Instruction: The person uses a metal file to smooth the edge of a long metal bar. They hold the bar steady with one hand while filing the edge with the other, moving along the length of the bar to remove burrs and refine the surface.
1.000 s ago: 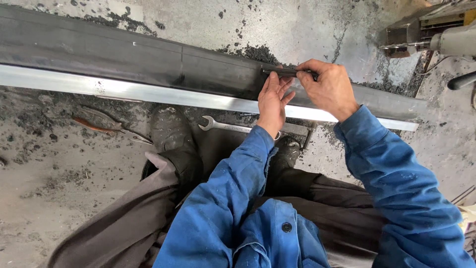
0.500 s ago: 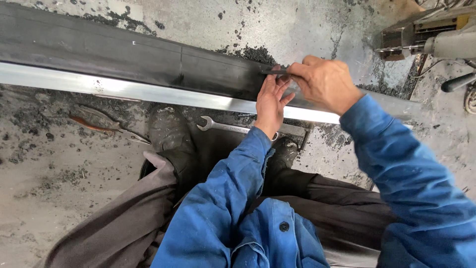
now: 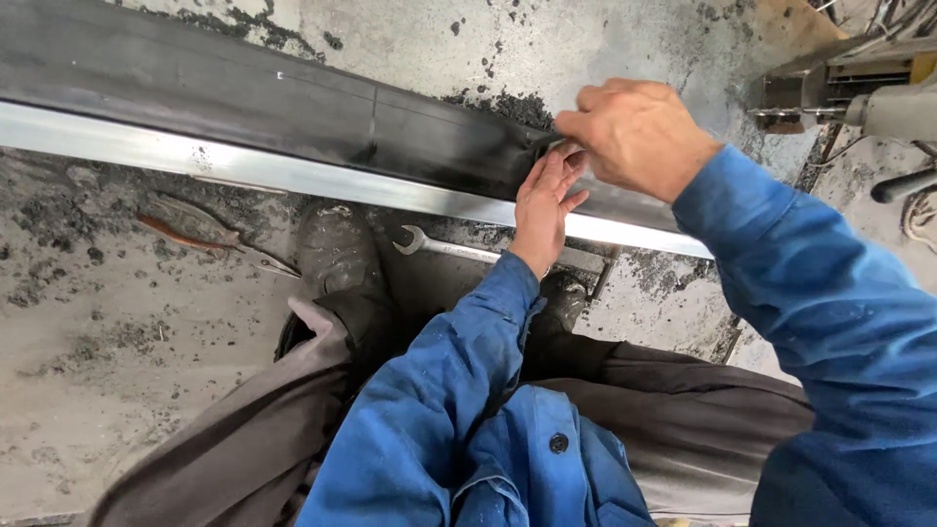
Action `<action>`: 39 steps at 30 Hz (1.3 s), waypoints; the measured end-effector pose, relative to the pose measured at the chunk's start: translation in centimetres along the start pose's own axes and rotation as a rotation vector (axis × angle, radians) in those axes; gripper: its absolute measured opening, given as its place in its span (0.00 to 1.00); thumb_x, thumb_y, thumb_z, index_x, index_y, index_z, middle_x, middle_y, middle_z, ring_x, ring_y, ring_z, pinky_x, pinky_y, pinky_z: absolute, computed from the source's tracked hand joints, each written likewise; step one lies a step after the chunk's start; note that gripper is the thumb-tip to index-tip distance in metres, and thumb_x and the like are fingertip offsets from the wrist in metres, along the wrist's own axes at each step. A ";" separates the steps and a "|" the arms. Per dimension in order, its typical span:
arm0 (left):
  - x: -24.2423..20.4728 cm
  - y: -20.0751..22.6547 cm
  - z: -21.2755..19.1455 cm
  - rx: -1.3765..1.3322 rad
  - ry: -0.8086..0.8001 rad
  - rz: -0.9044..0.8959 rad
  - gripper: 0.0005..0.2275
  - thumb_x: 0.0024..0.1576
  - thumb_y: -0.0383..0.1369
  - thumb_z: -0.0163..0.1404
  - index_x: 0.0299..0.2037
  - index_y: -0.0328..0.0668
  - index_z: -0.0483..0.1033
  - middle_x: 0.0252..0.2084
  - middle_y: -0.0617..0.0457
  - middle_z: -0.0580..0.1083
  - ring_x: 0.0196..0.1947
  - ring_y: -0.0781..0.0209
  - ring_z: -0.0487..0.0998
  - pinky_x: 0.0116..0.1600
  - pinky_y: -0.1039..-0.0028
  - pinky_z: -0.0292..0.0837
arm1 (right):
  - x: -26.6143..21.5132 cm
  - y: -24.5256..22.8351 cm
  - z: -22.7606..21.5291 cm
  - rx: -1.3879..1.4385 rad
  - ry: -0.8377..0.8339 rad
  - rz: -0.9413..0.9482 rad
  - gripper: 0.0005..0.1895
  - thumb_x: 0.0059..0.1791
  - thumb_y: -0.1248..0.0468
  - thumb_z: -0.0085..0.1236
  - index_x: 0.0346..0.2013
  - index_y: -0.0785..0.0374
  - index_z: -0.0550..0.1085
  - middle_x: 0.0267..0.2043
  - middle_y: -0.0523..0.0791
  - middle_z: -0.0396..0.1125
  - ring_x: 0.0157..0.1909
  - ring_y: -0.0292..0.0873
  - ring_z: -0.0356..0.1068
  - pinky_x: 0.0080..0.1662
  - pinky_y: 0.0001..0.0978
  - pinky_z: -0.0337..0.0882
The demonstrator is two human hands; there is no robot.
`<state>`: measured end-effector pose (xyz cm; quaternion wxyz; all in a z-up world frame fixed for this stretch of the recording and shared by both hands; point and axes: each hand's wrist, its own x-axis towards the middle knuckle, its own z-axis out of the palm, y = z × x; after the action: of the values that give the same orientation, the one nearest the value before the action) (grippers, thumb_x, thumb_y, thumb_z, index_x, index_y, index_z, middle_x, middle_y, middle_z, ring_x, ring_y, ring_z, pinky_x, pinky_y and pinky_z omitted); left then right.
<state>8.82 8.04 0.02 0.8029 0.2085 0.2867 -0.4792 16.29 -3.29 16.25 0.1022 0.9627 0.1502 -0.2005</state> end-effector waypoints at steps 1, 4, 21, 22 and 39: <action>-0.1 0.2 -0.1 0.010 -0.041 0.006 0.16 0.67 0.41 0.45 0.59 0.42 0.73 0.54 0.49 0.76 0.58 0.58 0.74 0.50 0.70 0.70 | -0.3 0.1 0.4 0.060 0.014 0.049 0.03 0.49 0.61 0.60 0.35 0.54 0.75 0.31 0.41 0.68 0.31 0.43 0.70 0.36 0.34 0.73; -0.3 0.5 0.0 0.011 -0.073 0.001 0.17 0.68 0.43 0.44 0.59 0.42 0.75 0.52 0.50 0.76 0.56 0.60 0.74 0.50 0.71 0.69 | -1.0 -0.3 0.5 0.286 0.024 0.220 0.02 0.52 0.67 0.58 0.35 0.61 0.76 0.27 0.44 0.70 0.23 0.46 0.67 0.28 0.36 0.69; 1.8 -0.1 -1.4 0.092 0.106 0.031 0.13 0.64 0.43 0.53 0.32 0.45 0.77 0.27 0.52 0.77 0.32 0.60 0.83 0.37 0.72 0.83 | -4.6 -4.9 3.0 0.473 -0.006 0.648 0.23 0.46 0.61 0.65 0.56 0.57 0.74 0.41 0.55 0.69 0.44 0.63 0.74 0.45 0.60 0.76; 1.8 -0.2 -1.5 0.100 0.103 0.041 0.14 0.64 0.43 0.52 0.32 0.44 0.77 0.26 0.52 0.77 0.33 0.57 0.83 0.37 0.70 0.83 | -4.9 -5.0 3.0 0.178 -0.014 0.479 0.16 0.50 0.60 0.59 0.53 0.52 0.75 0.39 0.47 0.66 0.39 0.52 0.75 0.40 0.46 0.77; -1.3 0.8 -0.2 0.071 0.222 -0.040 0.15 0.66 0.36 0.41 0.39 0.32 0.78 0.27 0.51 0.74 0.28 0.60 0.79 0.32 0.76 0.73 | 1.3 -1.7 -0.2 0.424 -0.416 0.514 0.12 0.48 0.67 0.50 0.40 0.65 0.81 0.29 0.51 0.76 0.24 0.51 0.74 0.29 0.40 0.76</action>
<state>8.94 9.35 0.80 0.7487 0.2827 0.3610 -0.4788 16.90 -1.33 15.68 -0.0237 0.9075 -0.1642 -0.3859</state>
